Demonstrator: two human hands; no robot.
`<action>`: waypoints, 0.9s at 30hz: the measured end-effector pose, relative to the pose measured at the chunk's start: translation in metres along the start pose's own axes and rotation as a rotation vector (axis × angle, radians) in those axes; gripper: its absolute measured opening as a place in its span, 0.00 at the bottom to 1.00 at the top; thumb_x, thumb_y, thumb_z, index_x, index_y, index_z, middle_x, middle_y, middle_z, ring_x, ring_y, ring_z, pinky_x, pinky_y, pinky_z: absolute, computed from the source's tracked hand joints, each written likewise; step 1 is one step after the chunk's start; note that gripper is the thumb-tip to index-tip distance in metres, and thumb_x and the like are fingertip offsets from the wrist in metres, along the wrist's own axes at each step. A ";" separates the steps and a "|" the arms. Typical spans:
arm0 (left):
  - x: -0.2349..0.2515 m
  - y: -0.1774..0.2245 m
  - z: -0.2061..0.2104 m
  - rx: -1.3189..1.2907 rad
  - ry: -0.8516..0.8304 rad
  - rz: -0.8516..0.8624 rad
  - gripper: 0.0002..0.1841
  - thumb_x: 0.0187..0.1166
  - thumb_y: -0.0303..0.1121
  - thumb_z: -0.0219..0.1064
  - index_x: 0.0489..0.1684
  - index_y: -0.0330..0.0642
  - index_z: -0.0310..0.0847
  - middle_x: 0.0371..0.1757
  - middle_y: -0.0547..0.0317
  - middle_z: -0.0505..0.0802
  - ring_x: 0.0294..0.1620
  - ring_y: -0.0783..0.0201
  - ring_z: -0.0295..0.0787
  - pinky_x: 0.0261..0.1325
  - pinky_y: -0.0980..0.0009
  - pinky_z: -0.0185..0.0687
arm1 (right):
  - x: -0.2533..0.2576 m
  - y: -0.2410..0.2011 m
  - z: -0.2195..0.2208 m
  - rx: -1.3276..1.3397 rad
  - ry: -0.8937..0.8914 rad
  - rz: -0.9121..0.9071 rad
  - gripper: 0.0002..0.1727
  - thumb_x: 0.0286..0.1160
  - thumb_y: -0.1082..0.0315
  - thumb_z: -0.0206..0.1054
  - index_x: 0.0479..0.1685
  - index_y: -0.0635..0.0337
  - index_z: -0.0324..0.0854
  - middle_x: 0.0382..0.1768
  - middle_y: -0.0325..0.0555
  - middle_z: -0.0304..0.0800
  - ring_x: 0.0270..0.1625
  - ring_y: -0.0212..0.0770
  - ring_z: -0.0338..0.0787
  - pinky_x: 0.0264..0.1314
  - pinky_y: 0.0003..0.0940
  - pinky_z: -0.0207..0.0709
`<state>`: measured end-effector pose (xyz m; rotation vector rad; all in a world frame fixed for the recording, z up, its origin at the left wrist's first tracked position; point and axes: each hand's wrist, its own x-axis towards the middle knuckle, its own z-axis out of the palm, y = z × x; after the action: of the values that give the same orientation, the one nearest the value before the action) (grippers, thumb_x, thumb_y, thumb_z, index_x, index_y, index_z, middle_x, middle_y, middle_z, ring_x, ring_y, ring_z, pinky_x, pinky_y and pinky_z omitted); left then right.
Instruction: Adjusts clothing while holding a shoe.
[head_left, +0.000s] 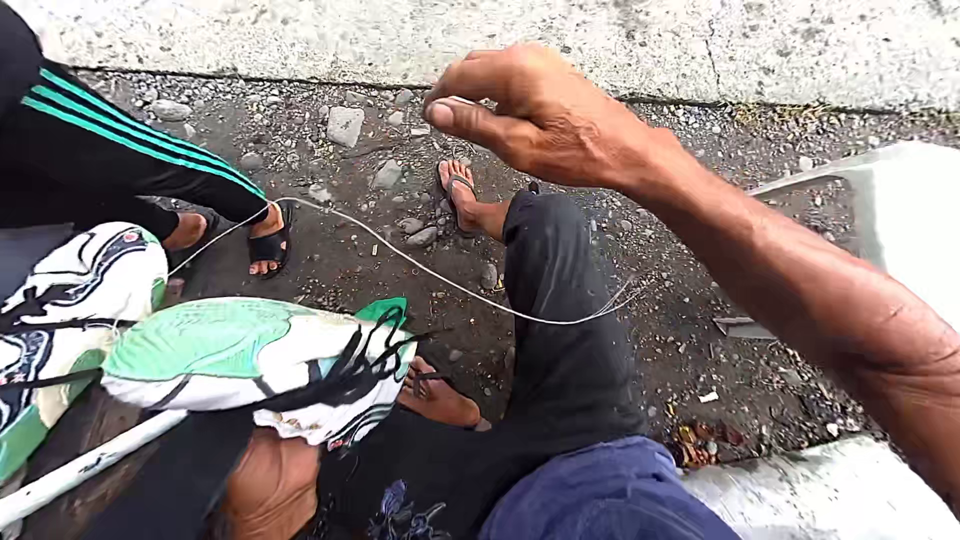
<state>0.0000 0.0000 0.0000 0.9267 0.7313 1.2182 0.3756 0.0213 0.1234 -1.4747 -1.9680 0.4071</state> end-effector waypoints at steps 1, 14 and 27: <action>0.001 0.002 0.006 0.045 0.050 0.014 0.19 0.87 0.32 0.48 0.40 0.53 0.90 0.45 0.69 0.98 0.52 0.78 0.92 0.59 0.77 0.88 | -0.027 0.019 -0.007 -0.013 0.069 0.071 0.18 0.90 0.56 0.56 0.52 0.54 0.90 0.40 0.37 0.91 0.41 0.31 0.89 0.46 0.38 0.83; -0.023 -0.005 -0.017 0.489 0.271 -0.072 0.18 0.84 0.19 0.39 0.41 0.41 0.79 0.36 0.81 0.93 0.45 0.90 0.88 0.56 0.87 0.82 | -0.198 0.044 0.166 0.276 -0.589 0.924 0.19 0.79 0.55 0.62 0.29 0.63 0.80 0.24 0.51 0.79 0.33 0.53 0.82 0.37 0.57 0.71; -0.048 0.009 0.016 0.297 0.300 -0.063 0.25 0.81 0.18 0.44 0.27 0.56 0.87 0.33 0.82 0.96 0.42 0.91 0.89 0.50 0.89 0.83 | -0.203 0.067 0.172 0.526 -0.377 1.097 0.18 0.82 0.56 0.63 0.25 0.56 0.78 0.13 0.33 0.74 0.14 0.29 0.73 0.20 0.30 0.68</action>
<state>0.0001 -0.0491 0.0145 0.9626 1.1971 1.2264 0.3472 -0.1261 -0.1062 -2.0557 -0.9378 1.6087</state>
